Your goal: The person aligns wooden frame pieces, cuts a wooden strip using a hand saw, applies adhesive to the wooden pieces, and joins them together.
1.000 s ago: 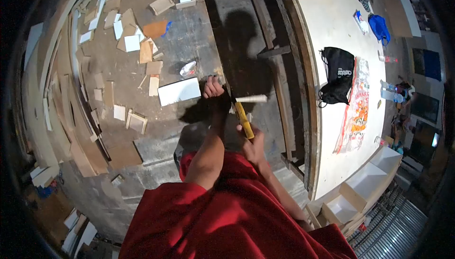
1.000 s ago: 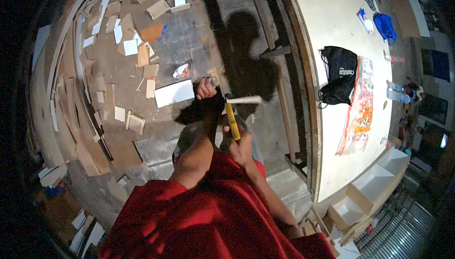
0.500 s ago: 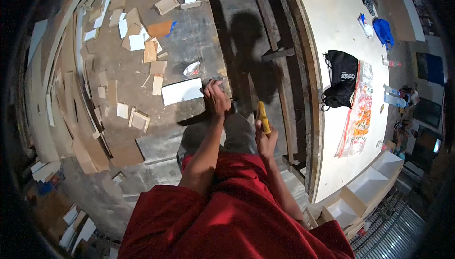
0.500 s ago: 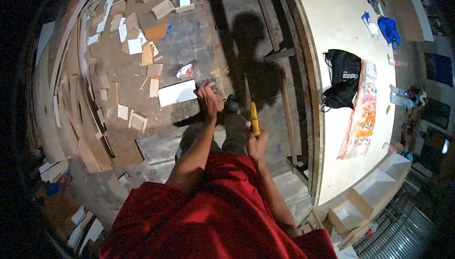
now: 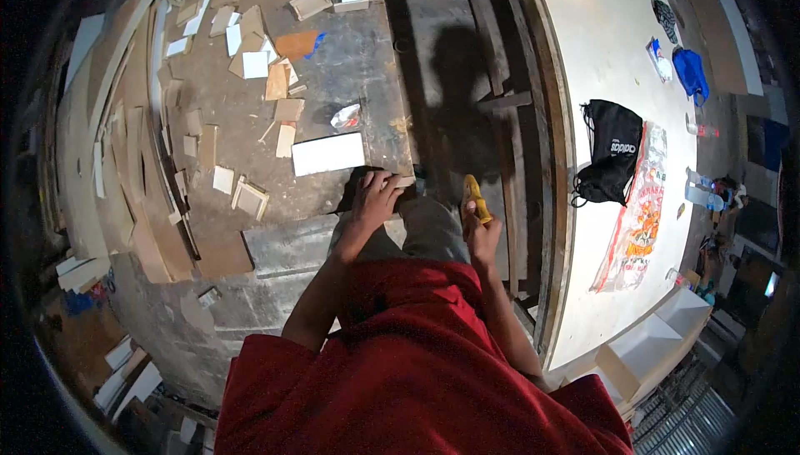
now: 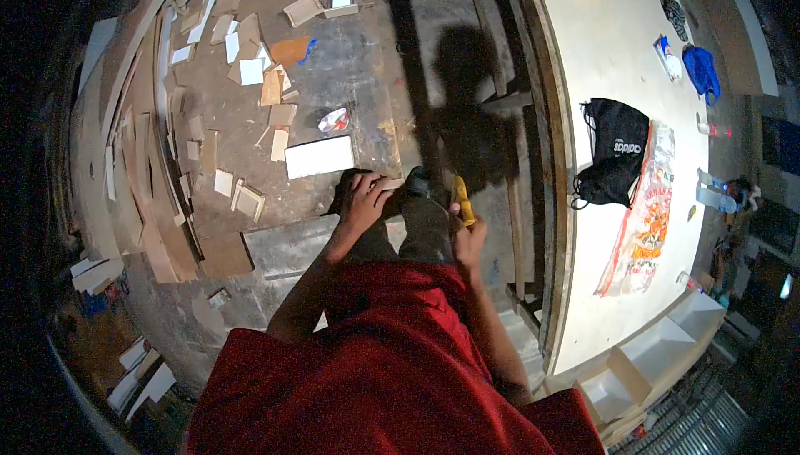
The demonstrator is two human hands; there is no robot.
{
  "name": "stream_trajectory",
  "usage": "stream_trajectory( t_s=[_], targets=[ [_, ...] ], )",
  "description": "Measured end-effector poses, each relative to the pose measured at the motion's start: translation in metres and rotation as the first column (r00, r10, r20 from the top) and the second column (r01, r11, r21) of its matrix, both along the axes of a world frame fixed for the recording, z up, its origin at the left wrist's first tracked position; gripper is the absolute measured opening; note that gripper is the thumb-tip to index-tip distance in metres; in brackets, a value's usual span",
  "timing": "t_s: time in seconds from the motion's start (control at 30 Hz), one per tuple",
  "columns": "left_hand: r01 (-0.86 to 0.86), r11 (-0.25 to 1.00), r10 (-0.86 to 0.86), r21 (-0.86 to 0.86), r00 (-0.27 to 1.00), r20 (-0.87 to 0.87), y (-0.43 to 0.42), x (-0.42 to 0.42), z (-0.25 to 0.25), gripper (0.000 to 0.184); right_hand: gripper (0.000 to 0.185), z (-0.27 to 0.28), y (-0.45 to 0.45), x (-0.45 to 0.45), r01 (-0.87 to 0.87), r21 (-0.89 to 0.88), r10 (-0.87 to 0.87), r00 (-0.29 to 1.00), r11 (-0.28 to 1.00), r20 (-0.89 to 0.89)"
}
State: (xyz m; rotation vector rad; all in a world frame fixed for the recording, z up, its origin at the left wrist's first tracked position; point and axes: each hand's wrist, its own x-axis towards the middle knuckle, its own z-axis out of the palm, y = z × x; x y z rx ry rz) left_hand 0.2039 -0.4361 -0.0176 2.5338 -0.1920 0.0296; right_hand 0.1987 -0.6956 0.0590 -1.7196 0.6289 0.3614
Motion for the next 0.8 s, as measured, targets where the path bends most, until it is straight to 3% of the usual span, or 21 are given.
stream_trajectory(
  t_s=[0.13,0.2,0.33,0.4,0.43,0.47,0.53,0.57,0.6,0.63,0.67,0.7,0.77,0.8],
  targets=[
    [0.043,0.999,-0.046,0.02,0.991,0.128,0.001,0.001,0.003,0.038,0.043,0.004,-0.006,0.006,0.036,0.028,-0.038,0.996,0.999,0.075],
    [0.093,0.972,-0.129,0.215,0.979,0.157,0.002,0.004,0.008,0.033,0.043,0.008,-0.008,0.008,0.035,0.05,-0.04,0.994,0.998,0.1],
    [0.148,0.974,-0.175,0.17,0.971,0.162,0.01,0.012,0.022,0.025,0.038,0.014,-0.016,0.012,0.078,0.019,-0.079,0.992,0.997,0.094],
    [0.006,0.999,-0.002,-0.053,0.998,0.07,0.007,0.009,0.041,0.019,0.037,0.028,-0.015,0.011,0.062,-0.025,-0.056,0.978,0.998,0.201],
    [-0.117,0.987,0.127,-0.109,0.988,0.087,0.007,0.004,0.043,0.016,0.035,0.04,-0.011,0.01,0.064,-0.072,-0.04,0.955,0.995,0.294],
    [-0.139,0.985,0.148,-0.098,0.985,0.092,0.01,-0.005,0.046,0.016,0.035,0.053,-0.008,0.01,0.042,-0.06,-0.023,0.955,0.997,0.297],
    [-0.408,0.85,0.345,-0.334,0.909,-0.234,0.018,-0.031,0.054,0.017,0.034,0.086,0.004,0.012,0.009,-0.234,0.118,0.844,0.972,0.523],
    [-0.506,0.658,0.416,-0.557,0.861,-0.291,0.02,-0.047,0.05,0.018,0.035,0.09,0.004,0.013,0.016,-0.301,0.17,0.798,0.953,0.578],
    [-0.514,0.654,0.438,-0.555,0.855,-0.277,0.029,-0.06,0.06,0.018,0.035,0.094,0.006,0.014,0.032,-0.365,0.221,0.745,0.931,0.629],
    [-0.602,0.446,0.406,-0.663,0.796,-0.449,0.041,-0.072,0.076,0.019,0.036,0.116,0.019,0.016,-0.023,-0.166,0.125,0.763,0.986,0.634],
    [-0.671,0.209,0.322,-0.711,0.734,-0.598,0.054,-0.082,0.092,0.021,0.035,0.111,0.016,0.017,-0.074,-0.112,0.131,0.722,0.991,0.68],
    [-0.667,0.201,0.339,-0.717,0.734,-0.588,0.071,-0.091,0.107,0.021,0.038,0.118,0.018,0.02,-0.148,-0.143,0.206,0.697,0.979,0.686],
    [-0.674,0.099,0.275,-0.732,0.725,-0.631,0.107,-0.113,0.138,0.026,0.041,0.173,0.063,0.029,-0.343,-0.002,0.264,0.717,0.939,0.646],
    [-0.667,0.089,0.294,-0.739,0.727,-0.621,0.124,-0.125,0.15,0.026,0.039,0.168,0.084,0.033,-0.377,0.012,0.28,0.709,0.926,0.647]
  ],
)
